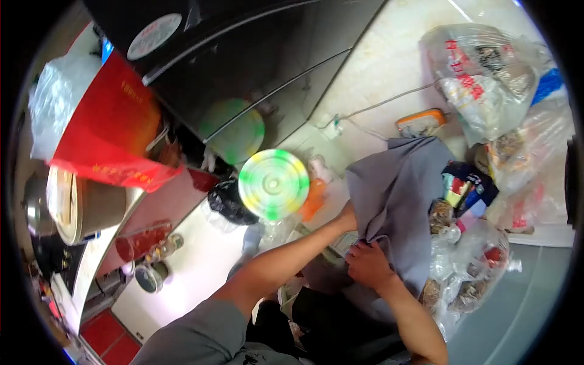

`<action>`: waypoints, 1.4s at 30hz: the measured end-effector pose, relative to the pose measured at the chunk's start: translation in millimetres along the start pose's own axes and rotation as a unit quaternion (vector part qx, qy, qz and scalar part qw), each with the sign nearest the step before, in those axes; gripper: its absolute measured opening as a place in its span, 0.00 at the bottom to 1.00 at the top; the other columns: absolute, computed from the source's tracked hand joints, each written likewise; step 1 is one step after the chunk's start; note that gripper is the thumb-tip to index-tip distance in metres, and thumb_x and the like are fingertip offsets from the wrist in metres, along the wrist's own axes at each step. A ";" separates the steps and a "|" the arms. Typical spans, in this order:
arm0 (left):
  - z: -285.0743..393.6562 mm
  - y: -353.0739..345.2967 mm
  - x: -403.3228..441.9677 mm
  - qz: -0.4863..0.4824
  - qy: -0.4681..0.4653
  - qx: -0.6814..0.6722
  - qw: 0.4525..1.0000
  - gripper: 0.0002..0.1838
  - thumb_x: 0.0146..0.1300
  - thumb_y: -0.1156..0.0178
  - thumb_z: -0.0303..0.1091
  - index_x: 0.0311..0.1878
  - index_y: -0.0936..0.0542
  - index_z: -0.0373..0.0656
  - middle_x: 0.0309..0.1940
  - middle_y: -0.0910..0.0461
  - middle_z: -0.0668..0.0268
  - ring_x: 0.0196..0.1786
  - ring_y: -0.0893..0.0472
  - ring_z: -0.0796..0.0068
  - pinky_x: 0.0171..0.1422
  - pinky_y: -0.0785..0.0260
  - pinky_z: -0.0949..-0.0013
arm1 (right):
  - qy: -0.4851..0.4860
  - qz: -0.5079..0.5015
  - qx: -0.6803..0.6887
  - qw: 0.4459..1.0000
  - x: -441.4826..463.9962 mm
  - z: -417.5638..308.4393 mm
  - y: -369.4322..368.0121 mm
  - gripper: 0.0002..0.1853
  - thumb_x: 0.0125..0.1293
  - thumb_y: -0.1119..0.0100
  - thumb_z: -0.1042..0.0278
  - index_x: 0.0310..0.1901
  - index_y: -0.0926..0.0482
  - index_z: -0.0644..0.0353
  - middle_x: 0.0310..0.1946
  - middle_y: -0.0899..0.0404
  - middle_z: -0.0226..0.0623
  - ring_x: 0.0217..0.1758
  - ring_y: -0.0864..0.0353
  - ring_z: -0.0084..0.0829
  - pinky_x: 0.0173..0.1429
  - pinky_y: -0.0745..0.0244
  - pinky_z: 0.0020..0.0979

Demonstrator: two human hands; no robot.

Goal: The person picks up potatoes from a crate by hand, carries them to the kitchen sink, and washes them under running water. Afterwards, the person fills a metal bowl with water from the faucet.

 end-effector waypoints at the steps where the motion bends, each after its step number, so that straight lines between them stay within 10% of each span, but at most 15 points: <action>1: 0.5 8.5 -0.7 0.099 -0.061 -0.052 0.992 0.18 0.61 0.50 0.37 0.50 0.26 0.35 0.44 0.24 0.53 0.47 0.25 0.56 0.54 0.33 0.61 | -0.016 0.003 -0.008 1.000 1.3 4.9 6.0 0.07 0.47 0.42 0.65 0.29 0.22 0.54 0.35 0.25 0.30 0.49 0.28 0.32 0.49 0.36 0.38; 3: -9.1 4.0 -6.1 0.054 0.063 -0.189 0.978 0.25 0.63 0.51 0.46 0.55 0.27 0.36 0.52 0.24 0.55 0.55 0.25 0.60 0.57 0.34 0.63 | -0.008 -0.026 0.014 1.000 -2.1 -2.5 9.7 0.08 0.50 0.43 0.63 0.32 0.22 0.54 0.39 0.26 0.30 0.52 0.30 0.33 0.51 0.37 0.39; 6: -0.6 -10.1 -48.6 -0.091 0.365 -0.543 0.751 0.24 0.66 0.56 0.48 0.51 0.26 0.36 0.49 0.24 0.60 0.54 0.26 0.69 0.54 0.32 0.66 | -0.027 -0.050 0.001 0.998 -2.6 0.1 -3.9 0.11 0.53 0.45 0.63 0.38 0.21 0.54 0.47 0.27 0.34 0.57 0.33 0.35 0.57 0.39 0.41; 9: -15.1 -23.0 -49.3 -0.043 0.231 -0.460 0.856 0.24 0.66 0.58 0.51 0.50 0.27 0.40 0.50 0.26 0.59 0.58 0.28 0.64 0.59 0.34 0.61 | -0.030 0.020 -0.059 0.998 -4.5 -0.9 4.1 0.11 0.51 0.45 0.62 0.37 0.19 0.51 0.43 0.26 0.34 0.54 0.31 0.34 0.55 0.37 0.37; 11: -34.4 -52.3 -60.7 0.031 0.410 -0.735 0.539 0.31 0.66 0.61 0.58 0.59 0.32 0.41 0.57 0.30 0.56 0.62 0.32 0.60 0.66 0.41 0.55 | -0.033 0.085 -0.028 0.995 -5.7 -20.2 30.6 0.10 0.51 0.45 0.64 0.36 0.19 0.52 0.42 0.26 0.34 0.54 0.30 0.35 0.55 0.35 0.38; 13: 1.7 11.1 -49.9 0.019 0.345 -0.776 0.527 0.40 0.65 0.62 0.65 0.68 0.41 0.42 0.64 0.36 0.56 0.67 0.38 0.56 0.69 0.45 0.48 | -0.084 0.156 0.069 0.982 -1.9 -44.7 69.5 0.10 0.51 0.43 0.66 0.37 0.21 0.53 0.44 0.26 0.36 0.53 0.30 0.36 0.55 0.34 0.40; 18: -111.3 8.2 -112.4 -0.028 0.486 -0.612 0.624 0.36 0.67 0.63 0.61 0.67 0.36 0.43 0.62 0.31 0.56 0.61 0.30 0.56 0.67 0.40 0.56 | -0.143 0.363 0.307 0.868 -16.5 -135.3 169.2 0.16 0.55 0.37 0.63 0.45 0.24 0.56 0.47 0.27 0.39 0.51 0.29 0.42 0.57 0.35 0.41; 20: -115.8 64.2 -112.2 0.110 0.413 -0.335 0.840 0.24 0.66 0.52 0.45 0.59 0.29 0.39 0.54 0.26 0.58 0.55 0.26 0.63 0.61 0.36 0.66 | -0.179 0.388 0.358 0.830 -44.8 -158.7 168.7 0.19 0.57 0.37 0.62 0.50 0.25 0.56 0.49 0.27 0.40 0.50 0.27 0.42 0.56 0.33 0.39; 23: -9.5 95.8 -84.0 0.179 0.150 -0.181 0.955 0.18 0.61 0.46 0.27 0.54 0.27 0.33 0.54 0.26 0.52 0.59 0.28 0.59 0.63 0.37 0.63 | -0.265 0.311 0.492 0.769 -84.3 -176.0 124.3 0.18 0.61 0.42 0.60 0.51 0.26 0.59 0.48 0.27 0.41 0.50 0.26 0.43 0.53 0.31 0.41; 31: -77.2 -78.9 -99.8 -0.048 0.112 -0.011 0.992 0.27 0.72 0.60 0.46 0.61 0.34 0.29 0.62 0.33 0.48 0.65 0.34 0.53 0.70 0.46 0.64 | -0.378 0.361 0.447 0.726 -241.7 -234.7 48.5 0.16 0.65 0.46 0.59 0.50 0.25 0.59 0.44 0.25 0.40 0.47 0.25 0.42 0.48 0.30 0.40; 35: -5.9 -42.6 -94.7 0.047 -0.008 0.062 0.997 0.28 0.71 0.64 0.50 0.46 0.24 0.33 0.38 0.21 0.46 0.45 0.24 0.45 0.51 0.34 0.55 | -0.385 0.387 0.552 0.630 -314.1 -274.1 -46.1 0.15 0.65 0.46 0.59 0.46 0.24 0.61 0.40 0.25 0.43 0.43 0.23 0.41 0.47 0.29 0.38; 39: -61.9 -44.3 -53.6 0.008 0.175 0.104 0.979 0.30 0.66 0.58 0.58 0.46 0.23 0.36 0.37 0.20 0.49 0.42 0.22 0.51 0.46 0.31 0.56 | -0.435 0.300 0.588 0.612 -375.6 -297.7 -164.1 0.16 0.63 0.44 0.57 0.43 0.23 0.61 0.35 0.20 0.43 0.39 0.21 0.39 0.44 0.28 0.35; 42: -62.3 -41.2 -77.8 -0.074 0.286 0.004 0.955 0.25 0.66 0.55 0.53 0.48 0.23 0.40 0.36 0.21 0.60 0.37 0.22 0.61 0.38 0.30 0.56 | -0.549 0.358 0.614 0.440 -441.5 -318.9 -270.0 0.14 0.60 0.44 0.59 0.39 0.20 0.61 0.33 0.18 0.41 0.37 0.19 0.36 0.42 0.26 0.34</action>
Point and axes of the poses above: each hand's wrist, its own x-axis towards the middle knuckle, its own y-axis out of the back of the hand, z = x × y, the point moved 10 cm from there along x, towards the middle knuckle
